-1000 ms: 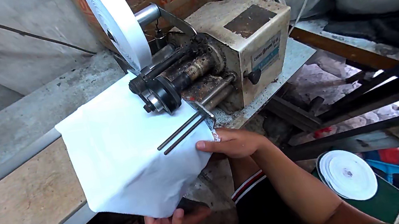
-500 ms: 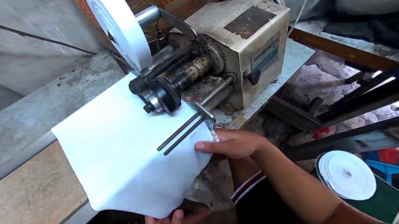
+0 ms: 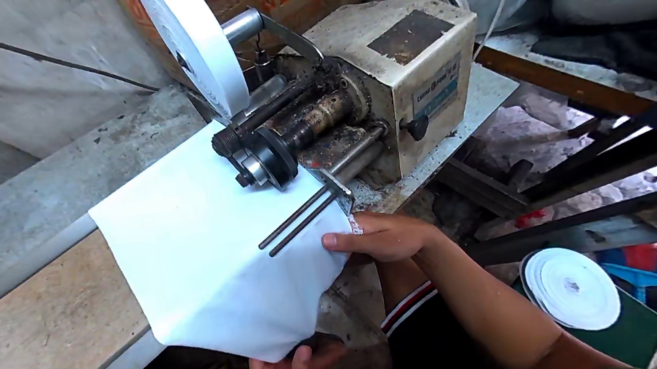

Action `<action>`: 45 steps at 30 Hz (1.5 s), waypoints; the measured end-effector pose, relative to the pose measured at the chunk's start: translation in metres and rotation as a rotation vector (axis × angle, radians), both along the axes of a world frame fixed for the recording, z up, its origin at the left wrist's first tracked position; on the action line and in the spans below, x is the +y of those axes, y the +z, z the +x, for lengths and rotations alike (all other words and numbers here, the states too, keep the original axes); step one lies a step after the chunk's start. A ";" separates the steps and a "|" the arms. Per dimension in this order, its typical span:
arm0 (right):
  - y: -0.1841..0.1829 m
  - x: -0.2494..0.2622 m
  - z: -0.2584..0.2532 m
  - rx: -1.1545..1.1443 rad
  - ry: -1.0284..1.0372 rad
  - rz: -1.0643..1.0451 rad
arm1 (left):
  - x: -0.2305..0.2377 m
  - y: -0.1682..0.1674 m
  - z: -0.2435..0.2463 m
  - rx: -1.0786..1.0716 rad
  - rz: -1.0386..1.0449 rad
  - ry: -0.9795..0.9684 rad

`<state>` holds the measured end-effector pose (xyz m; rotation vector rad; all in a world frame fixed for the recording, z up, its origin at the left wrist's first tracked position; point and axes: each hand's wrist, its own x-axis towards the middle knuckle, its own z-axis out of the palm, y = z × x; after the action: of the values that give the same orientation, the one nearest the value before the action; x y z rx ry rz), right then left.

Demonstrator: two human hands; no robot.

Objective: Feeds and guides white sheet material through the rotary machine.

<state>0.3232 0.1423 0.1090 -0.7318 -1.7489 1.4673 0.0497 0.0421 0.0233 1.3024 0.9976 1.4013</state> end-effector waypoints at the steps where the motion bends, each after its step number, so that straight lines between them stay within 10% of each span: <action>1: 0.000 0.000 0.000 -0.008 -0.001 0.003 | -0.001 0.000 0.001 -0.010 -0.012 0.012; 45: 0.002 0.000 -0.001 -0.009 0.006 0.009 | 0.007 -0.004 -0.008 0.000 0.037 0.048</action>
<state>0.3220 0.1420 0.1109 -0.7298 -1.7645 1.4608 0.0417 0.0490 0.0198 1.3135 1.0133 1.4617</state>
